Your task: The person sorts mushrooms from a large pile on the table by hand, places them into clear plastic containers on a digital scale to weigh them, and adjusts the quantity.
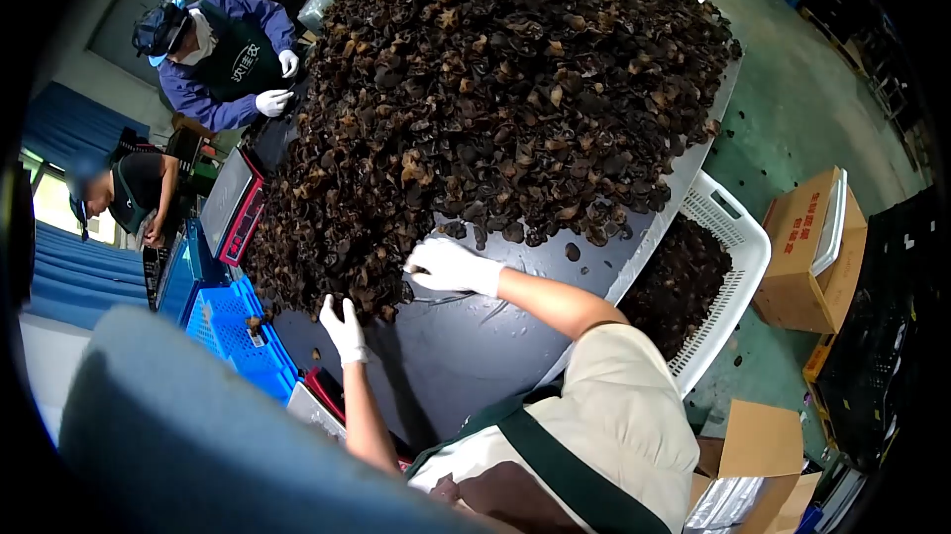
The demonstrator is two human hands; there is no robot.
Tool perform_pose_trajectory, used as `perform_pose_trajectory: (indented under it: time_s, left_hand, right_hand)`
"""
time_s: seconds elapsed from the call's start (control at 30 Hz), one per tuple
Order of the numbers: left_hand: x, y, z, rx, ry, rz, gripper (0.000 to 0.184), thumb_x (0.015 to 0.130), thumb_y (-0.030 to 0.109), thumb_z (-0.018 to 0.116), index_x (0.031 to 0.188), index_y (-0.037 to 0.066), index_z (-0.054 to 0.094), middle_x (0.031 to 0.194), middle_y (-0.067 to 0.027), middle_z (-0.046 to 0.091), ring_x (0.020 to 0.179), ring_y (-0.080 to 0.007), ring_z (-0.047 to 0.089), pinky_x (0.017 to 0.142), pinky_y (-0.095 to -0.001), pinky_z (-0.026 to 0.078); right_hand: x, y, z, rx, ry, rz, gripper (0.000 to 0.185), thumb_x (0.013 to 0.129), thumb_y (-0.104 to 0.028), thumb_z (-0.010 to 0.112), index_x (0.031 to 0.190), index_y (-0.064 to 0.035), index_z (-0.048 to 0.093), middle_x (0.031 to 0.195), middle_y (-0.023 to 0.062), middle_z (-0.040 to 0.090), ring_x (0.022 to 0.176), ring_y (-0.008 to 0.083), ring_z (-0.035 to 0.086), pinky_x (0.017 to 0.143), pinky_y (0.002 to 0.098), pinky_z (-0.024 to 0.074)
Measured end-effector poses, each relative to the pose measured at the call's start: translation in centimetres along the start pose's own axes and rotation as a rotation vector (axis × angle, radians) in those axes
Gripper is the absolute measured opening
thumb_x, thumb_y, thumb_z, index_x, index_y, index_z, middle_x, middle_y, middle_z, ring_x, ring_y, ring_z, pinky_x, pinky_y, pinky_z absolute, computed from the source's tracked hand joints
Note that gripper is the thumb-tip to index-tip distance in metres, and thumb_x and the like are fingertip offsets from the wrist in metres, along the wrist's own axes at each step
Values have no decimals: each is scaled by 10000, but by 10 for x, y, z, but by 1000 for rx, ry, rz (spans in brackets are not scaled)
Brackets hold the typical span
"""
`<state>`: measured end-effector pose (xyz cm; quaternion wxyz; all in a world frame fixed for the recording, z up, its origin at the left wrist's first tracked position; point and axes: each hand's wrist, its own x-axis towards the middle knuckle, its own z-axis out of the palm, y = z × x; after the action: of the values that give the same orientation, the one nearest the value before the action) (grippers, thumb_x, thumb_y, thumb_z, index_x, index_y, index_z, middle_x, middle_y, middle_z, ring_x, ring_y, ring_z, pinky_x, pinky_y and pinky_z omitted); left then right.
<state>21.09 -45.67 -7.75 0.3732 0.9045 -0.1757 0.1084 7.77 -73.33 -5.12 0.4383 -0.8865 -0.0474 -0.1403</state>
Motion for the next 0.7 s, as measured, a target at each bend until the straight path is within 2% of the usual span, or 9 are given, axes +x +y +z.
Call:
perform_pose_trajectory:
  time_s: [0.07, 0.13, 0.17, 0.23, 0.33, 0.4, 0.53, 0.63, 0.7]
  left_hand:
    - [32, -14, 3, 179, -26, -113, 665, 932, 421, 622, 1405, -13, 450, 1437, -319, 393, 1325, -445, 397, 1124, -475, 316]
    - [51, -19, 6, 289, -101, -243, 716, 933, 514, 573, 1438, 26, 435, 1488, -353, 309, 1362, -481, 343, 1134, -512, 289]
    - [54, -30, 12, 298, -180, -235, 733, 925, 556, 556, 1440, 46, 445, 1504, -357, 277, 1368, -499, 326, 1136, -529, 275]
    - [34, -31, 21, 427, -155, -61, 660, 903, 496, 620, 1387, 60, 512, 1495, -330, 311, 1337, -488, 361, 1120, -518, 304]
    - [-4, -10, 11, 196, -150, 133, 416, 804, 279, 744, 1121, 45, 612, 1346, -268, 461, 1255, -437, 426, 1069, -509, 349]
    - [-44, 7, -1, 262, -136, 203, 403, 757, 218, 764, 1097, 63, 611, 1321, -242, 477, 1233, -428, 448, 1060, -508, 360]
    - [-97, 22, -31, 138, -175, 129, 383, 760, 163, 754, 1103, 83, 605, 1345, -211, 461, 1252, -412, 436, 1072, -490, 350]
    - [-103, 21, -35, 47, 51, -40, 408, 810, 105, 705, 1195, 61, 579, 1413, -194, 416, 1306, -378, 405, 1101, -469, 325]
    - [-89, 28, -30, 196, 54, -14, 501, 841, 195, 707, 1313, 111, 562, 1476, -201, 369, 1348, -406, 357, 1119, -495, 294]
  right_hand:
    - [42, 2, 20, -36, 198, -2, 289, 851, -293, 647, 1034, -75, 700, 1038, 132, 677, 1030, 329, 595, 918, 443, 473]
    - [81, 20, 54, -305, 251, 114, 558, 871, -492, 593, 1161, -19, 651, 1255, 179, 585, 1176, 359, 494, 1034, 466, 384]
    - [92, 13, 56, -344, 115, 182, 625, 862, -544, 579, 1175, -7, 640, 1273, 212, 560, 1179, 392, 481, 1056, 489, 354]
    - [97, -1, 62, -469, -26, 225, 730, 821, -627, 578, 1182, 5, 631, 1302, 261, 515, 1200, 432, 452, 1089, 537, 300]
    - [65, -2, 70, -414, -90, -6, 609, 769, -540, 651, 1147, -62, 661, 1214, 173, 580, 1181, 386, 465, 1062, 517, 311]
    - [32, -19, 51, -239, -147, -180, 545, 724, -418, 707, 1152, -87, 638, 1176, 132, 583, 1150, 346, 479, 1015, 477, 355]
    - [-17, -22, 21, -169, -150, -311, 463, 709, -391, 720, 1103, -156, 653, 1191, 79, 554, 1185, 325, 457, 1042, 502, 308]
    - [-19, -14, 2, -102, -44, -174, 374, 689, -405, 722, 969, -172, 636, 1178, 62, 542, 1204, 317, 438, 1058, 540, 261]
    - [-15, 0, 14, -356, 51, -63, 555, 737, -473, 705, 1203, -187, 615, 1342, 128, 493, 1281, 390, 391, 1104, 597, 190]
